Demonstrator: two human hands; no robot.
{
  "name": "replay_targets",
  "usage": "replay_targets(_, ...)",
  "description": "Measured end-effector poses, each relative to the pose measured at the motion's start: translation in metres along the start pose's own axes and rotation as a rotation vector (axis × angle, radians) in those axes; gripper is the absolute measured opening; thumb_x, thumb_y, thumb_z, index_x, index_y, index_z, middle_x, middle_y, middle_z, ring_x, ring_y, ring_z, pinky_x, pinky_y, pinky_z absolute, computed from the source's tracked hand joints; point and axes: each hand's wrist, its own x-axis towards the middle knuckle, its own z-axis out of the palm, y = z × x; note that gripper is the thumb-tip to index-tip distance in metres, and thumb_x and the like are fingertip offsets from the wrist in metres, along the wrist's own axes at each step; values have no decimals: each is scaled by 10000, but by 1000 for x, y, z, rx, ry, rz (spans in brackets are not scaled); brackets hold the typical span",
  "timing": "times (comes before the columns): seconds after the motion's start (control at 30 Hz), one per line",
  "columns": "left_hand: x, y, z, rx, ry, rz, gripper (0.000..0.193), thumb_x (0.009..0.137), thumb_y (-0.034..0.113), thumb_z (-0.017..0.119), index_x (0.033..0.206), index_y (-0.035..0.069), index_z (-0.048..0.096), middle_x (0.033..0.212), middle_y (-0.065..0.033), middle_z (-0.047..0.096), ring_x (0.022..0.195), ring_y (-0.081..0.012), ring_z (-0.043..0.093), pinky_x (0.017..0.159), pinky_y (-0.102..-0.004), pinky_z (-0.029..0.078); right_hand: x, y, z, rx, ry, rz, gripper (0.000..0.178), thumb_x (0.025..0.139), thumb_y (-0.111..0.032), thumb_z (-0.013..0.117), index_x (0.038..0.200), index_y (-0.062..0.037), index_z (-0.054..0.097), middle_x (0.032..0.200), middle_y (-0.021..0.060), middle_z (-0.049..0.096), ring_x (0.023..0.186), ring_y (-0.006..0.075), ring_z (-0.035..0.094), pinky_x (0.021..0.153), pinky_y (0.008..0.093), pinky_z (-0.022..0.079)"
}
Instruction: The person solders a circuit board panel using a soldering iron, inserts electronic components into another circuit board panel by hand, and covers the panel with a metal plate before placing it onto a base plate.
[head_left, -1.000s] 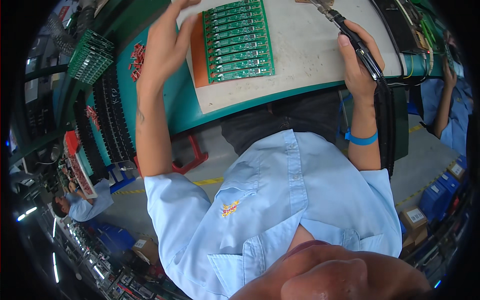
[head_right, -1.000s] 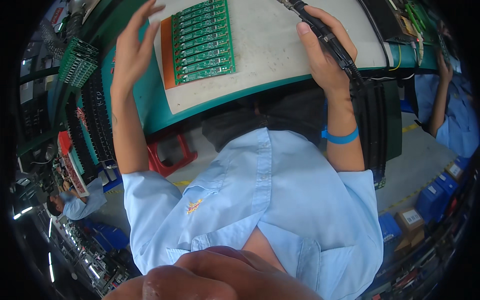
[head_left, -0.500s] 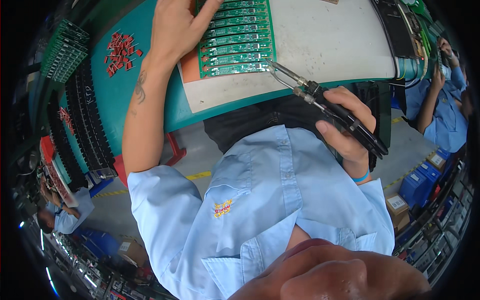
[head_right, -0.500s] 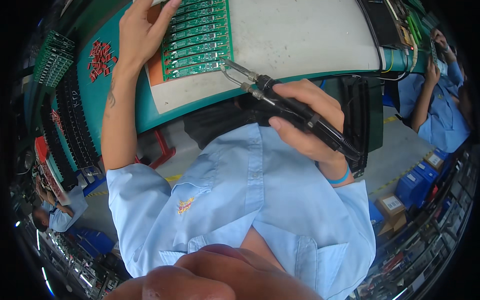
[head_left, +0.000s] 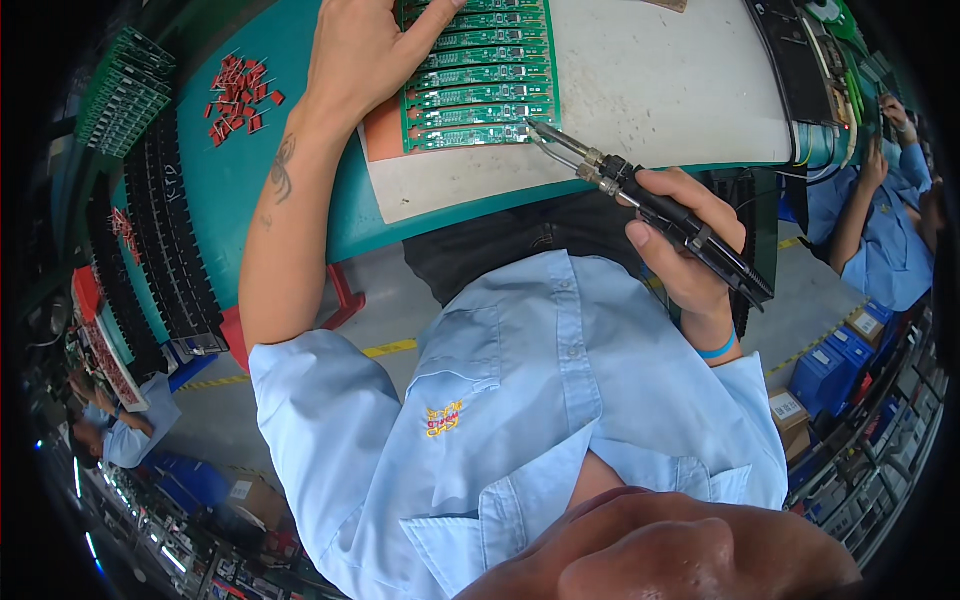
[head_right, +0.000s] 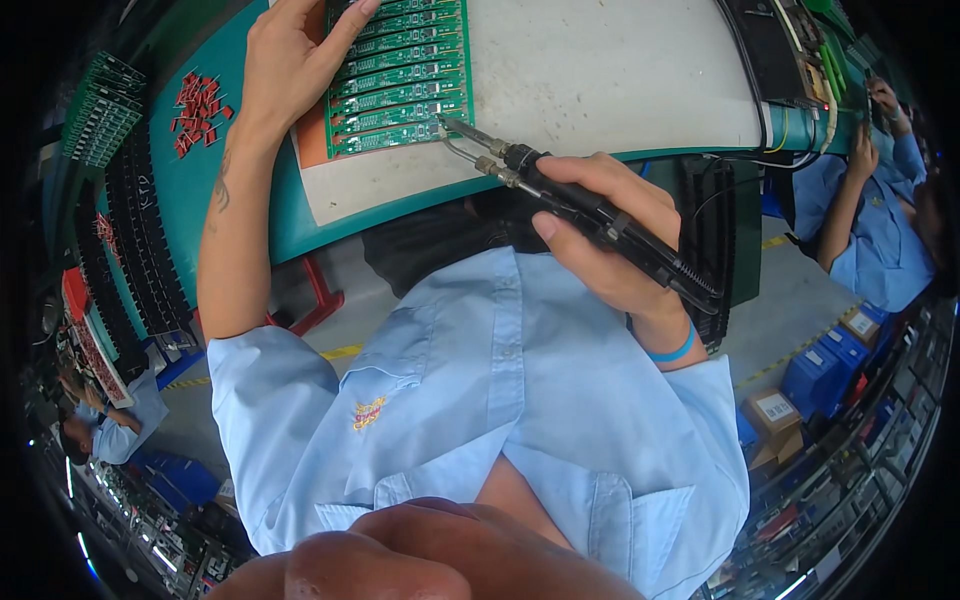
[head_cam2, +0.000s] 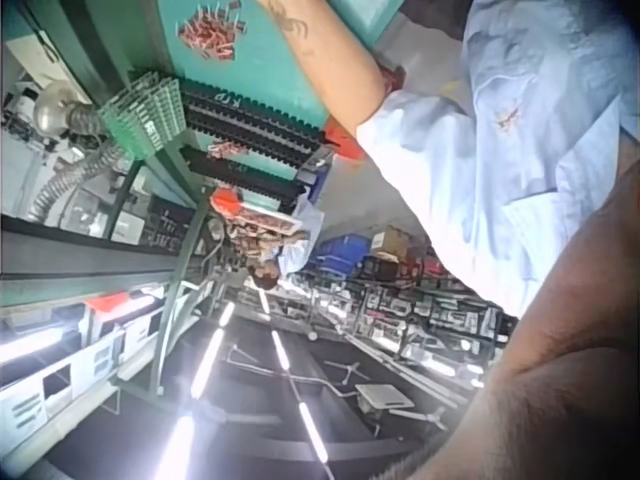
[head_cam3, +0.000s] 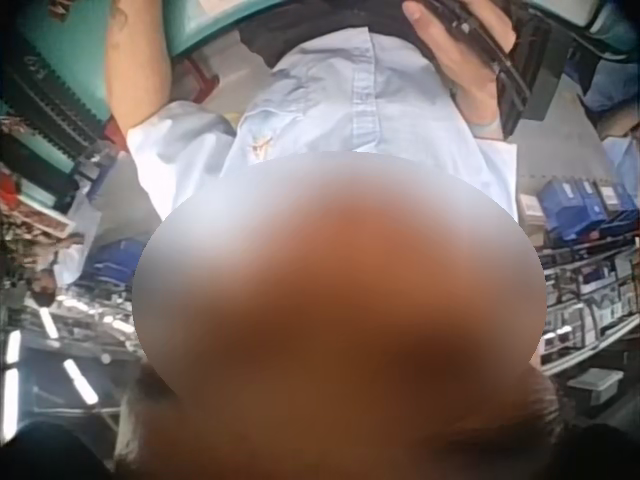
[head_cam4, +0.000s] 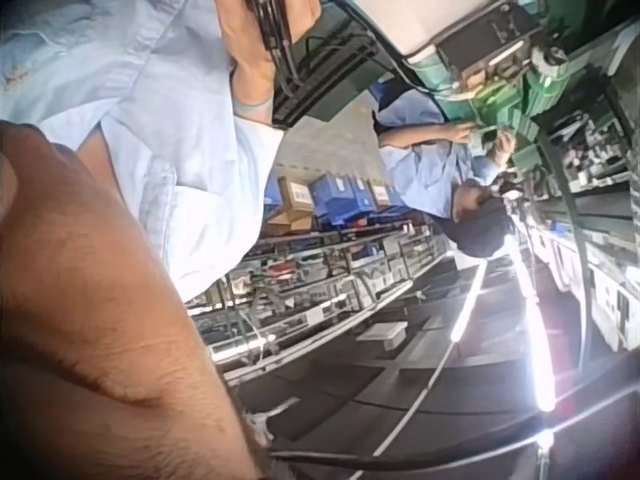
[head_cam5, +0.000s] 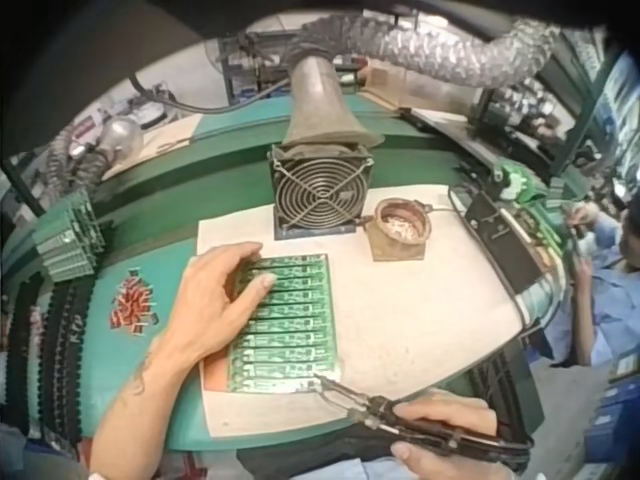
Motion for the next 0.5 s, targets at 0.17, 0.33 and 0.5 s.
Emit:
replay_targets(0.17,0,4,-1,20,-13,-22,380,864,193,698,1174,-22,651,1052,-143,706,915,-291,651,874,-361,501,5,-5,-1,-13,-20,-4,412,711,27,749,1118,48,688,844,113,691,647,158,535,614,245,428)
replay_targets(0.33,0,0,0,0,-1,23,380,865,194,697,1175,-20,651,1045,-141,705,911,-290,649,877,-362,499,6,-9,0,-35,-25,-18,410,711,33,744,1116,49,688,857,118,697,658,163,547,626,247,439)
replay_targets(0.5,1,-6,2,-1,7,51,381,867,197,696,1177,-20,649,1039,-143,704,906,-291,647,875,-362,499,7,-8,-2,-50,-40,-19,417,710,37,744,1122,50,684,872,123,703,677,169,563,644,248,453)
